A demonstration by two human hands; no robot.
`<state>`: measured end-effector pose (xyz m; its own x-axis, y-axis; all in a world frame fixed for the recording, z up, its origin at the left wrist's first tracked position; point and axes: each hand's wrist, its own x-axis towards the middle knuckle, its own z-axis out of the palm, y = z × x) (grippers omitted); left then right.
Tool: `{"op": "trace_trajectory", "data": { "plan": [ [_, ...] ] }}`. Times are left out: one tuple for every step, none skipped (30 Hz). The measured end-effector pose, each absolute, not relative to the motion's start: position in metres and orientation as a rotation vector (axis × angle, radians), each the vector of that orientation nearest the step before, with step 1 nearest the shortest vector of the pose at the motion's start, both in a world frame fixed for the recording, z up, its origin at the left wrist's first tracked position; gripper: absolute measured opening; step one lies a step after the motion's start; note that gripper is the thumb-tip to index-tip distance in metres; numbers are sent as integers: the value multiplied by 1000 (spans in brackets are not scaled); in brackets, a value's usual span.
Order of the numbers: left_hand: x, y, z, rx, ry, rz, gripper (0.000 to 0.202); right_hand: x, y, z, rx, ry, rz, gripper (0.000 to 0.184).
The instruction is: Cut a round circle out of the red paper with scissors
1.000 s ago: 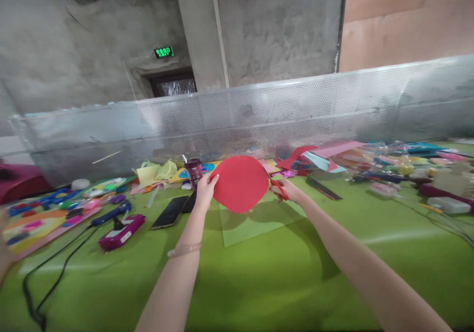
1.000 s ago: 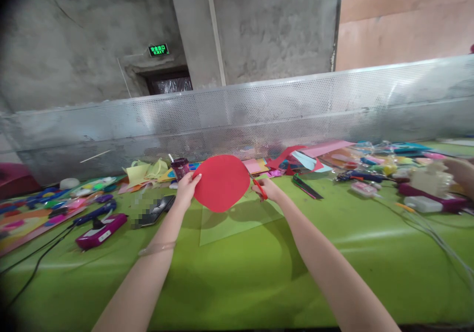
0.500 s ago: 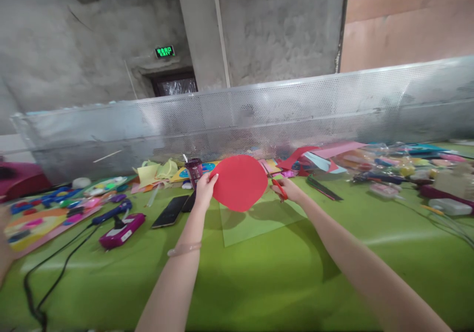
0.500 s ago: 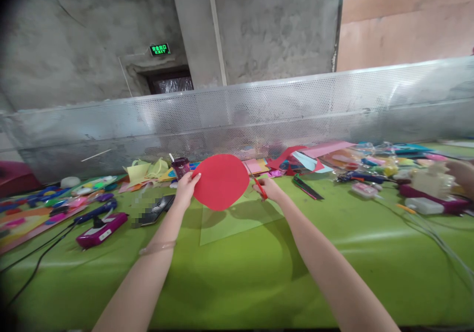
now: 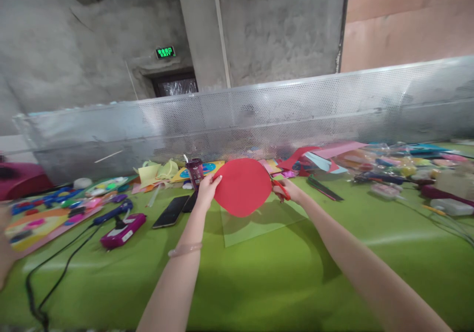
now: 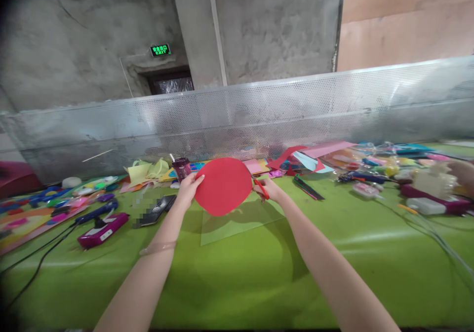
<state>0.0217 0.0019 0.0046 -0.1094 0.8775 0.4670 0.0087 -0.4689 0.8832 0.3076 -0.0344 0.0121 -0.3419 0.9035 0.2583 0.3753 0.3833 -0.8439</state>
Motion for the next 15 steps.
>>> {"op": "trace_trajectory", "data": {
  "plan": [
    [22, 2, 4, 1492, 1000, 1660, 34, 308, -34, 12, -1099, -1896, 893, 20],
    [22, 2, 4, 1489, 992, 1664, 34, 308, -34, 11, -1094, -1896, 893, 20],
    [22, 2, 4, 1484, 982, 1666, 34, 307, -34, 11, -1091, -1896, 894, 19],
    [22, 2, 4, 1477, 974, 1667, 33, 307, -34, 11, -1091, -1893, 895, 19],
    [23, 1, 4, 1470, 969, 1666, 33, 307, -34, 11, -1095, -1891, 898, 18],
    [23, 1, 4, 1465, 968, 1663, 32, 307, -34, 11, -1100, -1887, 901, 17],
    [23, 0, 4, 1465, 972, 1660, 32, 307, -35, 11, -1105, -1884, 903, 17],
    [23, 0, 4, 1468, 980, 1657, 32, 306, -35, 12, -1111, -1882, 902, 16],
    [23, -1, 4, 1473, 991, 1653, 32, 306, -36, 12, -1115, -1883, 898, 16],
    [23, -1, 4, 1481, 1001, 1649, 33, 306, -36, 13, -1115, -1887, 894, 16],
    [23, -1, 4, 1487, 1009, 1645, 33, 306, -37, 13, -1112, -1893, 891, 17],
    [23, -1, 4, 1492, 1012, 1642, 33, 306, -37, 14, -1110, -1900, 887, 17],
    [23, 0, 4, 1494, 1011, 1640, 33, 306, -37, 14, -1110, -1904, 885, 17],
    [23, 0, 4, 1494, 1007, 1638, 33, 306, -38, 14, -1111, -1906, 882, 16],
    [23, 0, 4, 1492, 1003, 1637, 34, 307, -38, 14, -1114, -1907, 879, 15]
  ]
}}
